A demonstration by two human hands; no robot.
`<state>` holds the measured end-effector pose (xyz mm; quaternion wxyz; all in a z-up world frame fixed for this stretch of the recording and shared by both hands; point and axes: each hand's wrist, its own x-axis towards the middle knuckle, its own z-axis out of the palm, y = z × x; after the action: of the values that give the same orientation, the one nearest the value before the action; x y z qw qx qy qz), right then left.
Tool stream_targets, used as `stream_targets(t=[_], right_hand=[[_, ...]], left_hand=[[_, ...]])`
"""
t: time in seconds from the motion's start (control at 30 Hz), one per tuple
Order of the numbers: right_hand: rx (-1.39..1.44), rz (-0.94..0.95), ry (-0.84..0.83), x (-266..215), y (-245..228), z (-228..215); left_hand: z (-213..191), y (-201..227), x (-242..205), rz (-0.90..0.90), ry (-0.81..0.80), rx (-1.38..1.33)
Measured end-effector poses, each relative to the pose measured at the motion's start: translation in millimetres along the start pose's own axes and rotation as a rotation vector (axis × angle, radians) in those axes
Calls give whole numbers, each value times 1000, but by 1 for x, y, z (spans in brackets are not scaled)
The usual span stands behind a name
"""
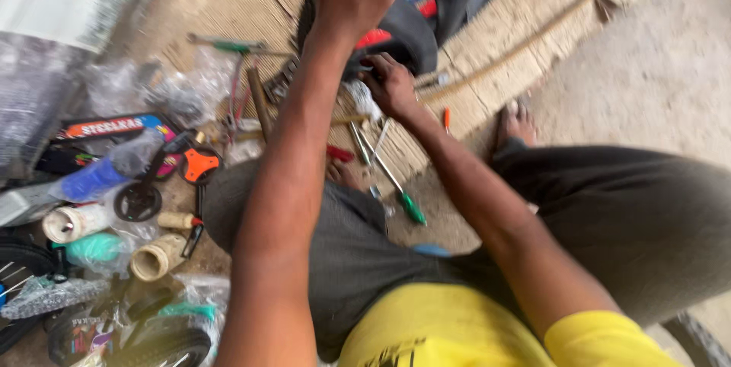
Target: The person removes the tire from the bicycle wheel rim using tire levers and their hands. They then pull the inner tube out from inside the tire.
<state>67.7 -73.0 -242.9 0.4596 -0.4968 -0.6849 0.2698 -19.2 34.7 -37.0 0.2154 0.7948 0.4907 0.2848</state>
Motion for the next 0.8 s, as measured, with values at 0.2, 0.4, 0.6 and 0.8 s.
stream_targets(t=[0.2, 0.4, 0.6, 0.8], right_hand=[[87, 197, 75, 52, 23, 49], [-57, 309, -263, 52, 121, 83], [-192, -1, -318, 53, 145, 65], [60, 472, -299, 65, 80, 63]], left_hand=[[-34, -30, -89, -240, 219, -383], [22, -124, -147, -505, 64, -382], [60, -152, -137, -652, 161, -177], [63, -157, -129, -596, 210, -209]])
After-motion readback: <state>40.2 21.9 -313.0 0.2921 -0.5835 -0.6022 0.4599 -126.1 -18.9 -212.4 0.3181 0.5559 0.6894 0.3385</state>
